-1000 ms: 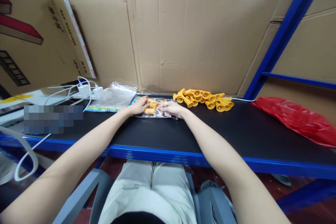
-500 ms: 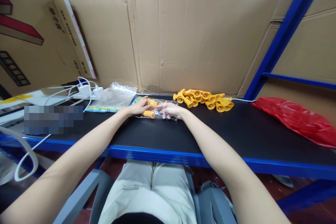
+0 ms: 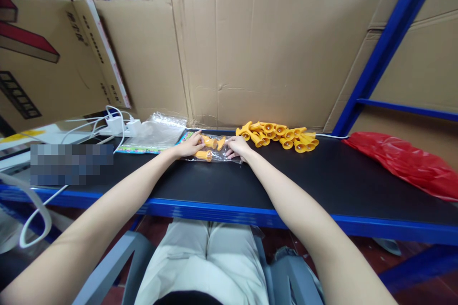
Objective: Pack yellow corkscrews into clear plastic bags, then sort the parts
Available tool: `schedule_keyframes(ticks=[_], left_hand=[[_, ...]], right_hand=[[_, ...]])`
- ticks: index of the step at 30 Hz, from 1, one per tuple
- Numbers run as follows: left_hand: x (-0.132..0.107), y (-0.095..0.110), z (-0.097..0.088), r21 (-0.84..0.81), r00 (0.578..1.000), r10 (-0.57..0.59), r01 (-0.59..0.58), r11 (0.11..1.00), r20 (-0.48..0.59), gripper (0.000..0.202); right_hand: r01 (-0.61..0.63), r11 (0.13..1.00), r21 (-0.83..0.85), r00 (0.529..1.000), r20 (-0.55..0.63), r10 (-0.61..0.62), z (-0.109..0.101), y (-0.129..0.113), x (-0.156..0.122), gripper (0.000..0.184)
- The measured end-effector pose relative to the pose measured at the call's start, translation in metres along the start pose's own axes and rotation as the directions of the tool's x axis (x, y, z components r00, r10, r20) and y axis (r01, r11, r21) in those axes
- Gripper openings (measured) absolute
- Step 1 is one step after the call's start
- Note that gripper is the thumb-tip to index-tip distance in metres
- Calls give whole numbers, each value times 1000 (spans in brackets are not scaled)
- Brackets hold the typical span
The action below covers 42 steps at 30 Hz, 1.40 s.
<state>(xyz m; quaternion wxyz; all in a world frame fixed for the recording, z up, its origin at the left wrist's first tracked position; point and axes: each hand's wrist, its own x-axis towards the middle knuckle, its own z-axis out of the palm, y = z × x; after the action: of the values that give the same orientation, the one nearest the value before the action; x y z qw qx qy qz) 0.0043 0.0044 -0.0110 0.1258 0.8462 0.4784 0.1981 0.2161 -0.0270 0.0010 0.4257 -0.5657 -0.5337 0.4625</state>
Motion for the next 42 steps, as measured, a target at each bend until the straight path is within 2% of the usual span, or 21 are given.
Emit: schedule_keyframes(ticks=[6,10,11,13,15,17,19,20,21,24,27,31,38,42], left_hand=[[-1,1,0,-4,1000,-23,23,1000,-7,15],[2,-4,2,18,998,-68,68,998,4,17],[3,-5,3,26,997,-79,78,997,7,17],[5,-7,4,35,996,-89,89,995,10,19],[5,-8,4,37,995,-100,99,994,7,20],[6,-9,4,37,993,-118,117,992,4,20],[6,-10,3,39,992,-128,128,991,0,19],[6,-10,3,39,992,-127,128,991,-4,19],[6,-11,2,39,992,-125,125,991,-9,18],[7,-15,2,40,992,-120,121,992,-27,19],[8,-17,2,38,993,-111,112,993,-29,19],[7,-16,1,31,992,-124,125,992,-24,18],[5,-12,0,47,991,-135,135,990,-6,17],[5,-12,-1,46,990,-141,140,989,5,17]], right_hand=[[22,997,-68,996,88,-16,0,0,-1,41],[10,994,-108,990,142,5,-5,-4,-1,42],[33,993,-118,992,125,-18,-8,-6,0,39],[109,979,-171,994,13,-108,-18,-8,4,33],[181,940,-289,959,-160,-234,-31,-9,11,29],[226,862,-455,883,-278,-378,-47,-6,20,31],[247,744,-621,815,-282,-505,-62,0,27,36],[248,680,-690,803,-246,-542,-67,4,30,39],[238,617,-750,810,-197,-553,-71,8,32,42],[198,421,-885,877,-33,-480,-73,15,32,46],[142,303,-942,914,7,-406,-68,15,28,43],[85,262,-961,912,-31,-409,-60,12,26,34],[41,155,-987,884,-37,-467,-54,15,27,36],[28,186,-982,868,-68,-492,-54,12,25,33]])
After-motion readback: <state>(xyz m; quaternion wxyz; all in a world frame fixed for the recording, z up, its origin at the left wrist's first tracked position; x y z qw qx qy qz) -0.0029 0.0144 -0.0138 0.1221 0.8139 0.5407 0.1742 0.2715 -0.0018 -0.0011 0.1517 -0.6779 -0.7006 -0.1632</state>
